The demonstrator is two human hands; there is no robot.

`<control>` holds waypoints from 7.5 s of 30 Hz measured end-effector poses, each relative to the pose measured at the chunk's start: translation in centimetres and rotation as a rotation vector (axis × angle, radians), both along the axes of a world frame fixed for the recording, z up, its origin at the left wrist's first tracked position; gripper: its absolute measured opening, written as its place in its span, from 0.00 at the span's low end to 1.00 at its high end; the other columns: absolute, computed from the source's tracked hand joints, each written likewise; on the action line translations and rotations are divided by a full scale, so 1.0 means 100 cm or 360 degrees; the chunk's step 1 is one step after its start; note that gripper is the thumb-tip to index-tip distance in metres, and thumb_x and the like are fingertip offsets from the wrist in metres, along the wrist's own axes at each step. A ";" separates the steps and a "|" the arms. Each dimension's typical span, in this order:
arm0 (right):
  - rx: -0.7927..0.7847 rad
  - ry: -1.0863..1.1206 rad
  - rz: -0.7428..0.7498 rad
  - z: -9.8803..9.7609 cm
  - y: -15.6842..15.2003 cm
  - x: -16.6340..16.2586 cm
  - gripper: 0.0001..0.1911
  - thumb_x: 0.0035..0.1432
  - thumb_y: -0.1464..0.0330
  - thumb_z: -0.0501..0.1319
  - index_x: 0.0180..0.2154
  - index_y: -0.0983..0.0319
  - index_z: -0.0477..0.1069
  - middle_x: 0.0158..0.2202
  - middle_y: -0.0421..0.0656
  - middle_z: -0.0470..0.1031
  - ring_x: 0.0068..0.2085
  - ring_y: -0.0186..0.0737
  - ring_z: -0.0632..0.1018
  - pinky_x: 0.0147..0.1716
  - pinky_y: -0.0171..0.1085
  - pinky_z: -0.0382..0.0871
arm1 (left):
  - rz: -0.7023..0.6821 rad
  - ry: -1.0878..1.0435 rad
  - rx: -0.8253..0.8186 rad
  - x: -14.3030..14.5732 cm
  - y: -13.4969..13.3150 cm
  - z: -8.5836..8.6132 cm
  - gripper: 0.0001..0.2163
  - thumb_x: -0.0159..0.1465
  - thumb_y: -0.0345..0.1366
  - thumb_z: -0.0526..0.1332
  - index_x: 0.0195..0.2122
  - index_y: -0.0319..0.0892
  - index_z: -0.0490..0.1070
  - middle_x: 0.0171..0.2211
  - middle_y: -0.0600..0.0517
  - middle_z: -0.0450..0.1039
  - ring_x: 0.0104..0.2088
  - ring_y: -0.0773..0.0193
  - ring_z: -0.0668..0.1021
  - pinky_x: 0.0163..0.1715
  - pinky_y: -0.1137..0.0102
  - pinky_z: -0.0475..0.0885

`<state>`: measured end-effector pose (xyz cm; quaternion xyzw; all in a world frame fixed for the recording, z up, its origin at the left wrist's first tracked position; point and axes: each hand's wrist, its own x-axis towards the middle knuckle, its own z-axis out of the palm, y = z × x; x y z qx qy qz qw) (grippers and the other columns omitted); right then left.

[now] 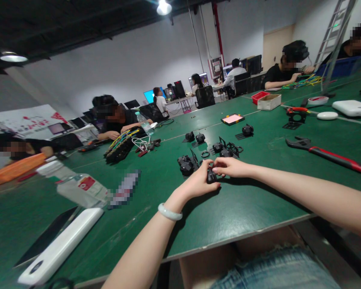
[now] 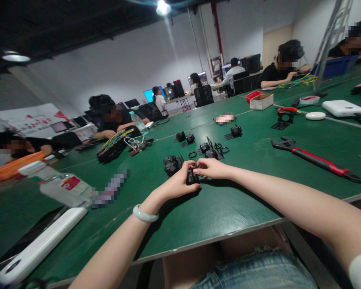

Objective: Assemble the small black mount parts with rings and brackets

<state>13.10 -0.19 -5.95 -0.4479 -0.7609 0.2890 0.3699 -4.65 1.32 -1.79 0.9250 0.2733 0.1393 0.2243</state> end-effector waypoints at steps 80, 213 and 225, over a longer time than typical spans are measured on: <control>-0.0041 0.0000 0.0007 0.001 -0.002 -0.001 0.18 0.52 0.56 0.50 0.34 0.64 0.64 0.27 0.40 0.67 0.27 0.32 0.68 0.24 0.30 0.59 | 0.0003 -0.0002 -0.0006 0.001 -0.002 0.002 0.30 0.47 0.35 0.60 0.50 0.40 0.49 0.45 0.46 0.60 0.44 0.58 0.68 0.44 0.64 0.63; 0.0682 -0.0273 0.0397 0.000 -0.003 0.004 0.27 0.44 0.66 0.60 0.47 0.65 0.56 0.41 0.48 0.62 0.39 0.37 0.67 0.39 0.37 0.65 | -0.0029 -0.0022 0.0034 -0.004 -0.002 0.001 0.29 0.48 0.38 0.60 0.50 0.39 0.49 0.44 0.46 0.61 0.43 0.58 0.68 0.43 0.64 0.63; 0.0855 -0.0575 0.0232 -0.003 -0.007 0.010 0.21 0.49 0.63 0.56 0.44 0.64 0.59 0.42 0.49 0.63 0.40 0.38 0.68 0.38 0.36 0.65 | 0.0003 0.0024 -0.0009 -0.001 -0.003 0.003 0.29 0.48 0.36 0.59 0.50 0.40 0.48 0.45 0.46 0.60 0.44 0.58 0.68 0.44 0.65 0.62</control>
